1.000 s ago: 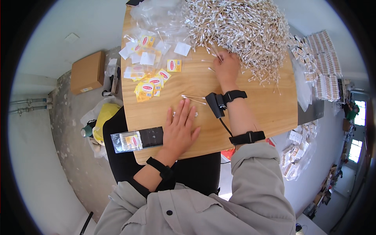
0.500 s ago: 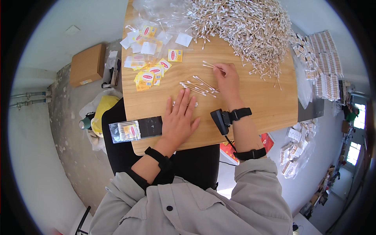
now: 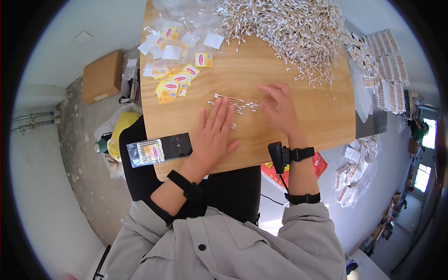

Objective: The person repeatedly gathers cotton swabs from a large pile on a wooden table, aligns them into neat rows, and places them into small transparent plastic bags. The person then seals the bags and sets them aside. This process is repeated multiple times throughout the video.

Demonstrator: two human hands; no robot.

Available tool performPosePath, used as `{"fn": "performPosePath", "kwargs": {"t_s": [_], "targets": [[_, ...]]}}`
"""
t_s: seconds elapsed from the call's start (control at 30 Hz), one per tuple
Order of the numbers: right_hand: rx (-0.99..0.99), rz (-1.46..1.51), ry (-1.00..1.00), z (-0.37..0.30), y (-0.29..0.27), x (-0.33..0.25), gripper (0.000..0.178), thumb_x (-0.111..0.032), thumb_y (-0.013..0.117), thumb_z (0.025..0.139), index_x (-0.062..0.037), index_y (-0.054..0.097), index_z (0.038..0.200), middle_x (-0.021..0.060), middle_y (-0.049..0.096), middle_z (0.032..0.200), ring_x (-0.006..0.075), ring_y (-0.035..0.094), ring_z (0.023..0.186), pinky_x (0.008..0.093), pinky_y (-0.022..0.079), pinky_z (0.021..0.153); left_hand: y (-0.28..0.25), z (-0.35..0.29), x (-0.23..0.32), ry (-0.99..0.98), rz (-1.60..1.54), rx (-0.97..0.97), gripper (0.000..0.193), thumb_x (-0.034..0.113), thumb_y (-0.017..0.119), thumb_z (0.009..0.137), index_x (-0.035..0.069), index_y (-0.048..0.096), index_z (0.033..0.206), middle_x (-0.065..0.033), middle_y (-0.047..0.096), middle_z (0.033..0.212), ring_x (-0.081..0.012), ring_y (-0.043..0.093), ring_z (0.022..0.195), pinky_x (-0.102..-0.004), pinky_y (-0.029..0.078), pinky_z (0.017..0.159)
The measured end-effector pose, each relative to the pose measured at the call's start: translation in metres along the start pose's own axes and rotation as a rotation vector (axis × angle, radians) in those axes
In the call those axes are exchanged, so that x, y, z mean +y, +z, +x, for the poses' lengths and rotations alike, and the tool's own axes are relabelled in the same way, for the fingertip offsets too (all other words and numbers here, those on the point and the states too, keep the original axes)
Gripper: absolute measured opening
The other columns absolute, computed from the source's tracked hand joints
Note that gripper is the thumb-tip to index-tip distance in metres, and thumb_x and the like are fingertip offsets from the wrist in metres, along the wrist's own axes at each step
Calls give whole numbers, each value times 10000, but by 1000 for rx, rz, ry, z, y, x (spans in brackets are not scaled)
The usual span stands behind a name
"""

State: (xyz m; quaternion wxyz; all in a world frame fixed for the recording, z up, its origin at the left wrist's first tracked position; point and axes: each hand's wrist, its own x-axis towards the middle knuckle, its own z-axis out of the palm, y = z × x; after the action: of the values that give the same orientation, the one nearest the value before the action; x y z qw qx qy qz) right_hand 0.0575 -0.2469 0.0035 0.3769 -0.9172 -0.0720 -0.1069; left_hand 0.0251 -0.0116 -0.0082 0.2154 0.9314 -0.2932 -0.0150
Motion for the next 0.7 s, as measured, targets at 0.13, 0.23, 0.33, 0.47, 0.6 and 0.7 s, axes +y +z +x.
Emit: {"fn": "performPosePath", "kwargs": {"t_s": [0.13, 0.23, 0.33, 0.47, 0.6, 0.7], "targets": [[-96, 15, 72, -13, -3, 14, 332, -7, 715, 747, -117, 696, 1060, 107, 541, 1078, 301, 522, 1091, 384, 473, 918, 2, 21, -13, 30, 39, -66, 1205, 541, 834, 570, 13, 289, 1506, -161, 247, 1595, -297, 199, 1495, -543, 152, 1193], [-57, 15, 107, -22, -3, 27, 227, -34, 744, 738, -100, 708, 951, 106, 540, 1057, 306, 526, 1065, 387, 471, 902, -1, 31, -15, 8, 43, -72, 1230, 567, 831, 556, 6, 287, 1506, -155, 253, 1594, -290, 226, 1485, -528, 173, 1185], [-27, -8, 65, -24, -1, 28, 154, -64, 764, 732, -109, 713, 870, 90, 554, 1009, 299, 531, 1014, 386, 466, 859, -5, 37, -14, -26, 91, -94, 1214, 612, 806, 585, 2, 296, 1503, -146, 268, 1587, -271, 253, 1472, -503, 196, 1182], [-9, -68, -65, -16, 17, 5, 131, -83, 767, 732, -133, 721, 844, 70, 573, 929, 286, 537, 939, 386, 455, 804, 2, 36, -10, -72, 102, -57, 1242, 632, 799, 582, 3, 273, 1515, -137, 255, 1596, -256, 235, 1482, -495, 203, 1171], [89, -10, 24, -10, 46, -5, 122, -83, 768, 732, -127, 722, 837, 68, 577, 892, 287, 543, 914, 390, 456, 800, 4, 37, -9, -79, 106, -63, 1272, 659, 786, 578, 0, 249, 1524, -130, 238, 1606, -242, 210, 1493, -490, 193, 1170], [134, 47, 51, -8, 49, -8, 127, -89, 773, 728, -123, 722, 840, 65, 577, 877, 287, 541, 919, 391, 457, 806, 3, 37, -9, -83, 125, -73, 1292, 673, 781, 568, -2, 239, 1526, -130, 223, 1612, -244, 199, 1497, -499, 185, 1174]]}}
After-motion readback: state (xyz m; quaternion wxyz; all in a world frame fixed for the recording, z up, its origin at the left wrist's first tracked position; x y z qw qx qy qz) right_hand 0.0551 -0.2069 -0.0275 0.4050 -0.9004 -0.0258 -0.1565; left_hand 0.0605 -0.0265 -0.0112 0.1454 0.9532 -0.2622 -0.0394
